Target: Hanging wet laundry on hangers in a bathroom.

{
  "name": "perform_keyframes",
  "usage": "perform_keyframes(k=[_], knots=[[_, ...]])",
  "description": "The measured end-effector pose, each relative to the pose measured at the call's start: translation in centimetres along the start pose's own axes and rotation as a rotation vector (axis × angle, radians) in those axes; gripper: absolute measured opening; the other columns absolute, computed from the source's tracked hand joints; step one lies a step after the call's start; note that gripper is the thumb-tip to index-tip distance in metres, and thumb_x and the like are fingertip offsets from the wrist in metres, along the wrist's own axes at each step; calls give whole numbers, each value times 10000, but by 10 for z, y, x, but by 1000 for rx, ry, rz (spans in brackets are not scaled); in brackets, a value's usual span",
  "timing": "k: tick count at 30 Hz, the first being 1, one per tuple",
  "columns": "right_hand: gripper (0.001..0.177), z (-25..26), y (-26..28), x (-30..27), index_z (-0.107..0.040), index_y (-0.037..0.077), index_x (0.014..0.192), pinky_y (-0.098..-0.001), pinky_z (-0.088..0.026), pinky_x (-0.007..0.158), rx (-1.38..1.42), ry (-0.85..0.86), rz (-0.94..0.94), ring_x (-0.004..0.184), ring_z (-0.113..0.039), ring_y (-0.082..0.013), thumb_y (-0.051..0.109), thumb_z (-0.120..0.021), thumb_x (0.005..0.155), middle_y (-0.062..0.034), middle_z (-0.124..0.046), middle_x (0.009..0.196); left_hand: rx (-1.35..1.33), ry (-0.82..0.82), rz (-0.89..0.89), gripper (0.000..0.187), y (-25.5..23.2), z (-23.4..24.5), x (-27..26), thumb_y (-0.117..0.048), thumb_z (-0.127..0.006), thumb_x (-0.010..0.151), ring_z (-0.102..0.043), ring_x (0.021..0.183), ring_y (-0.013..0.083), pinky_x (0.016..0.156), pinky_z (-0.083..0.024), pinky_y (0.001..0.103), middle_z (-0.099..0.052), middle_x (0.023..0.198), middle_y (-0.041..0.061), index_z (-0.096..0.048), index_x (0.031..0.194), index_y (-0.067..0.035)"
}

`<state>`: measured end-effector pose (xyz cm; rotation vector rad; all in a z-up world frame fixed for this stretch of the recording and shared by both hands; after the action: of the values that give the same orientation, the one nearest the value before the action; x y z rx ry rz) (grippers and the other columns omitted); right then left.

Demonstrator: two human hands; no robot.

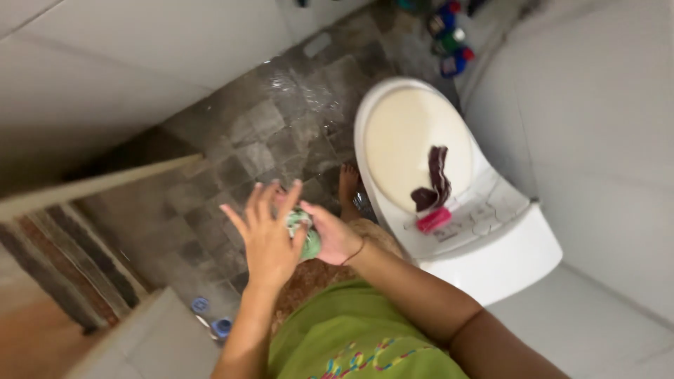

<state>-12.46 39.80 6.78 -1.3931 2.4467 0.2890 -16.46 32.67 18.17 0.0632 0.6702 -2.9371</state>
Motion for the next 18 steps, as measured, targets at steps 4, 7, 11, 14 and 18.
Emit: perform_keyframes(k=[4,7,11,14,18], knots=[[549,-15,-25,19,-397,112,1525,-410,-476,1083,-206,-40,-126,1356,-519,-218,381,-475,1053,-86,-501,1497,2,87,6,893,30,15,-19,-302,-795,701,-316,1457,380,1166,3,727,-385,1536,147,-426,1510,-226],[437,-11,-46,41,-492,58,1431,-377,-508,1028,-453,-56,-119,1262,-573,-203,264,-577,1055,-102,-585,1370,-166,57,107,1144,69,36,-33,-272,-853,619,-280,1467,404,1159,18,734,-283,1598,183,-236,1572,-133],[270,-30,-53,76,-568,31,1330,-353,-529,896,-576,17,-67,1086,-628,-205,149,-640,1098,-103,-641,1196,-642,3,86,1350,113,69,-45,-256,-921,629,-242,1494,421,1177,31,720,-214,1622,202,-26,1620,-55],[167,-76,-49,103,-577,119,1176,-403,-575,720,-404,-143,41,979,-680,-239,201,-571,1032,-114,-668,1114,-700,-138,35,1312,146,100,-52,-308,-943,663,-267,1505,413,1199,29,715,-264,1601,188,-83,1629,-89],[167,-111,-80,128,-567,125,1136,-398,-572,765,-228,-46,104,1014,-663,-233,278,-557,1071,-91,-634,1129,-524,-348,22,1181,177,131,-63,-305,-936,670,-337,1489,374,1247,14,705,-345,1568,150,-250,1623,-177]])
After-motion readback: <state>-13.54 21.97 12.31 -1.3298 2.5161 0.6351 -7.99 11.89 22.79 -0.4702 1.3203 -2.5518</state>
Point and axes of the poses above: each hand's wrist, its own x-axis towards the middle knuckle, its own z-axis out of the back of the hand, y = z × x, the point moved 9 cm from there along x, towards the middle knuckle
